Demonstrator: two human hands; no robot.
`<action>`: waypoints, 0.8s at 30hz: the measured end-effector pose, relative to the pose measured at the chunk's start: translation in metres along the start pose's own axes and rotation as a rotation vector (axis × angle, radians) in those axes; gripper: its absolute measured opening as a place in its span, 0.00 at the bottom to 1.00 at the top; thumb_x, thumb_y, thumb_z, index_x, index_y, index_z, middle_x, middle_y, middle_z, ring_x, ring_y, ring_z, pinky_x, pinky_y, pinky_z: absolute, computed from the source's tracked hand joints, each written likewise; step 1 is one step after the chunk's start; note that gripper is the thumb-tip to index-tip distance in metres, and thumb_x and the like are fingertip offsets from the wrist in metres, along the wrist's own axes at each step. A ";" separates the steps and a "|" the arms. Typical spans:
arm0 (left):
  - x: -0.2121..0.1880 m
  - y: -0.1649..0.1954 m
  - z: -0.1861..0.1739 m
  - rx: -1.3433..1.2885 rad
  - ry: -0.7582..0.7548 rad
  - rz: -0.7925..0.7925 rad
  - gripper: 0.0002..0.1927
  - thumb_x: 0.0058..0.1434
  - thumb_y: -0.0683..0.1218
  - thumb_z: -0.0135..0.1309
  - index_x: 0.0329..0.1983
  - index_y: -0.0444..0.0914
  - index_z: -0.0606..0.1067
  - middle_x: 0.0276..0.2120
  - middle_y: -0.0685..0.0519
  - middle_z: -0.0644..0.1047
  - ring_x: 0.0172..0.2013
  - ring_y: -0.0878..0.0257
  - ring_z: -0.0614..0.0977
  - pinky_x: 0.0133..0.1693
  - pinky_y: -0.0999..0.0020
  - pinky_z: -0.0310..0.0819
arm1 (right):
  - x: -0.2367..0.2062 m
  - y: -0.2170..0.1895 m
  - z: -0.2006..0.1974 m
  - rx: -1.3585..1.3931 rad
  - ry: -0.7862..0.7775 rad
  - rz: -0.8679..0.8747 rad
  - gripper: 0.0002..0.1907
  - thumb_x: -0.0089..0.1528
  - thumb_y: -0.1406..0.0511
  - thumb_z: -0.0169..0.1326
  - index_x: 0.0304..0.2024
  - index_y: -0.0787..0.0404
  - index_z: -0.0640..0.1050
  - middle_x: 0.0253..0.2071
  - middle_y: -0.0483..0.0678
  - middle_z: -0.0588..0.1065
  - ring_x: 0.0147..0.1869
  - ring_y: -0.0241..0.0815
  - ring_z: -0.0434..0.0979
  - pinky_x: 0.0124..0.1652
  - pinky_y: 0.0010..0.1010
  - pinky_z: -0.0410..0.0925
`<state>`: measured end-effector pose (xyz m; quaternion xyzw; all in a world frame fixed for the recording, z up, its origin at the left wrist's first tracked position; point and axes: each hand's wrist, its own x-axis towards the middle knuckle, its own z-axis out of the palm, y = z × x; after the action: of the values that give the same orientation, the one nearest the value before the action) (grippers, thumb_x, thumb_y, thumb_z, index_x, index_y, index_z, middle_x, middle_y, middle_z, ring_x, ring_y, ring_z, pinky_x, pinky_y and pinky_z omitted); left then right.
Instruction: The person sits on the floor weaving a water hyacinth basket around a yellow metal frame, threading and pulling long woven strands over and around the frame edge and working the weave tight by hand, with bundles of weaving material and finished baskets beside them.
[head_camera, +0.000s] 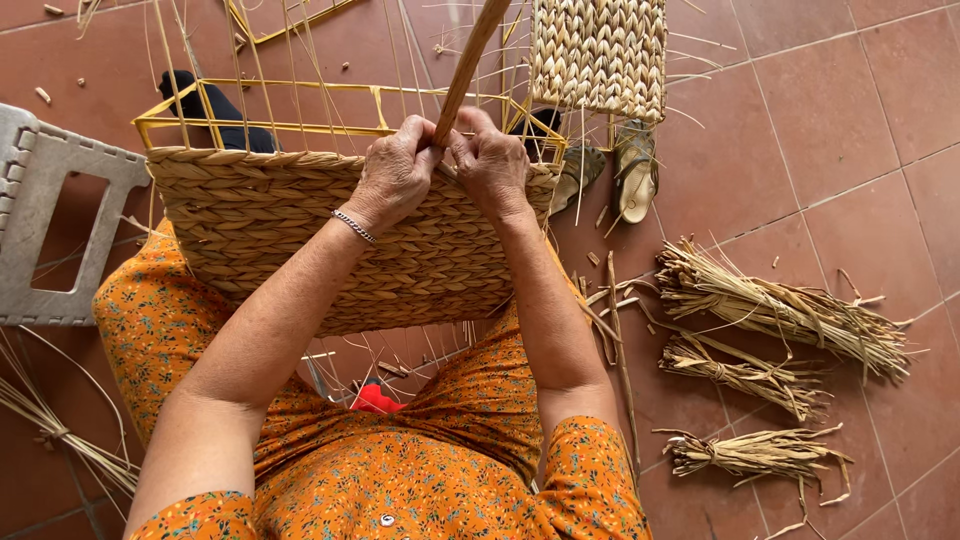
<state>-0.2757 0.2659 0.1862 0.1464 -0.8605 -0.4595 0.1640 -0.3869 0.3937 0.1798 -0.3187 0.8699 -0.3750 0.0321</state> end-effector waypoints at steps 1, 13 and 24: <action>0.000 0.000 -0.001 0.003 0.000 -0.005 0.06 0.72 0.45 0.51 0.46 0.38 0.72 0.35 0.49 0.83 0.38 0.56 0.86 0.40 0.58 0.80 | -0.001 0.002 0.002 0.028 0.012 0.001 0.09 0.63 0.59 0.62 0.44 0.53 0.83 0.23 0.43 0.79 0.27 0.36 0.80 0.31 0.32 0.72; 0.007 -0.004 0.018 0.139 0.044 0.146 0.04 0.65 0.43 0.61 0.40 0.39 0.78 0.32 0.48 0.82 0.36 0.54 0.85 0.41 0.58 0.79 | -0.058 0.011 -0.003 0.397 0.172 -0.245 0.07 0.64 0.72 0.63 0.44 0.60 0.82 0.41 0.45 0.82 0.42 0.33 0.84 0.41 0.24 0.78; -0.001 0.000 0.023 0.261 0.033 0.364 0.06 0.64 0.40 0.59 0.39 0.36 0.74 0.38 0.47 0.74 0.39 0.53 0.80 0.41 0.59 0.78 | -0.036 0.007 -0.049 -0.279 0.232 -0.508 0.09 0.66 0.59 0.61 0.43 0.56 0.82 0.44 0.44 0.78 0.51 0.45 0.76 0.56 0.42 0.61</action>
<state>-0.2843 0.2832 0.1742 0.0162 -0.9221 -0.3048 0.2379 -0.3764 0.4488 0.2037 -0.4823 0.8034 -0.2817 -0.2062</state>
